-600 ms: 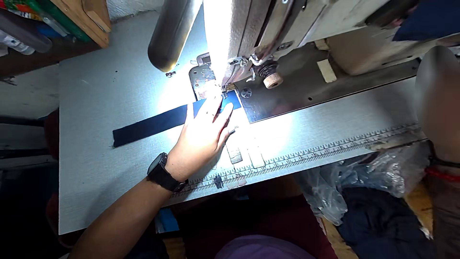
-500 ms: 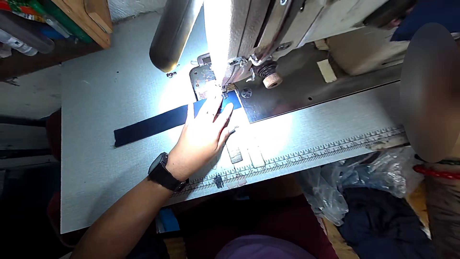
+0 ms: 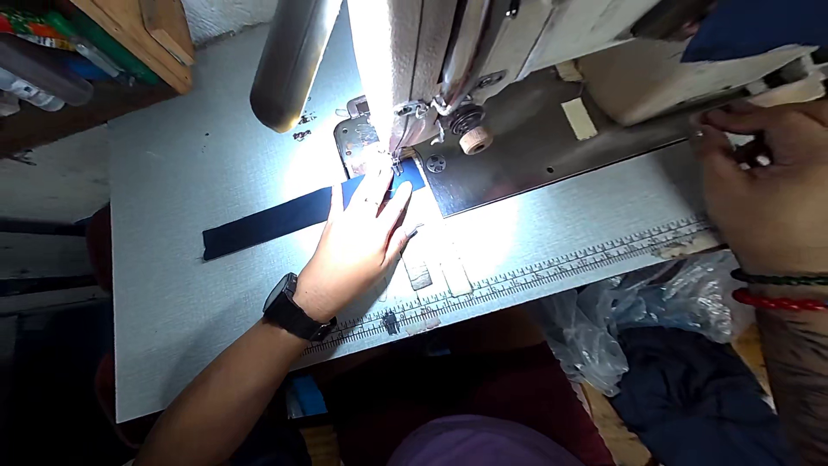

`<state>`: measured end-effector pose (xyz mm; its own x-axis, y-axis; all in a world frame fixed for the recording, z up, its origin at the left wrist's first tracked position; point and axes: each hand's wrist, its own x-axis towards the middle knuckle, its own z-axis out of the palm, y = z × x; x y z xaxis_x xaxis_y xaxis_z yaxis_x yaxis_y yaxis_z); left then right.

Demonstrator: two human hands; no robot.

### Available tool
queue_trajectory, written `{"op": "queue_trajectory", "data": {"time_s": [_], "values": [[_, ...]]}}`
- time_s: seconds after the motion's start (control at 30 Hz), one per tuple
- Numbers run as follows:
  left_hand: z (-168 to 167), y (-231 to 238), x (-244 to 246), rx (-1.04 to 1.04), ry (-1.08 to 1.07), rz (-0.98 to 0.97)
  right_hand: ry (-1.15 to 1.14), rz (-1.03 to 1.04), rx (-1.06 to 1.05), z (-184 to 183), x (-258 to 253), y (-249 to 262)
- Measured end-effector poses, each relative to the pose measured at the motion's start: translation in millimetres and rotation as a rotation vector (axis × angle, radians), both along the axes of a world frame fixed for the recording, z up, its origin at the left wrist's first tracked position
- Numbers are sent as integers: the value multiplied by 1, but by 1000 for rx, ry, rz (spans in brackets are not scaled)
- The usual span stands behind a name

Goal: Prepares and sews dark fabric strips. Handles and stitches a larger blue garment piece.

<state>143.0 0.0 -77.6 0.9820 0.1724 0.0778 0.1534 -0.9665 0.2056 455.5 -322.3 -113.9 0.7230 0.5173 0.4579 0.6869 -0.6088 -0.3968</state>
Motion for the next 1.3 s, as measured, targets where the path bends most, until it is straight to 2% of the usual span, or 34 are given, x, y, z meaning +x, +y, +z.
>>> {"op": "queue_trajectory", "data": {"time_s": [0.13, 0.2, 0.3, 0.37, 0.47, 0.6, 0.73, 1.17, 1.3], "values": [[-1, 1, 0, 0, 13, -1, -44, -18, 38, -1, -4, -5], [-1, 2, -1, 8, 7, -7, -181, 7, 54, 4, -24, -2], [-2, 3, 0, 9, -5, -11, -394, 395, 92, 35, -73, 44], [-1, 2, 1, 7, 4, -7, -351, 640, 42, 46, -101, 84], [-2, 2, 0, -3, -12, -5, -250, 835, -153, 48, -122, 135], [-3, 2, 0, -4, -39, -8, -209, 845, -315, 38, -119, 167], [-7, -3, -7, -13, -137, -19, -261, 840, -328, 32, -118, 166], [3, 5, -4, -38, -23, -5, -226, 841, -309, 37, -123, 160], [7, 9, -3, -41, -33, -18, -262, 811, -315, 38, -121, 173]]}}
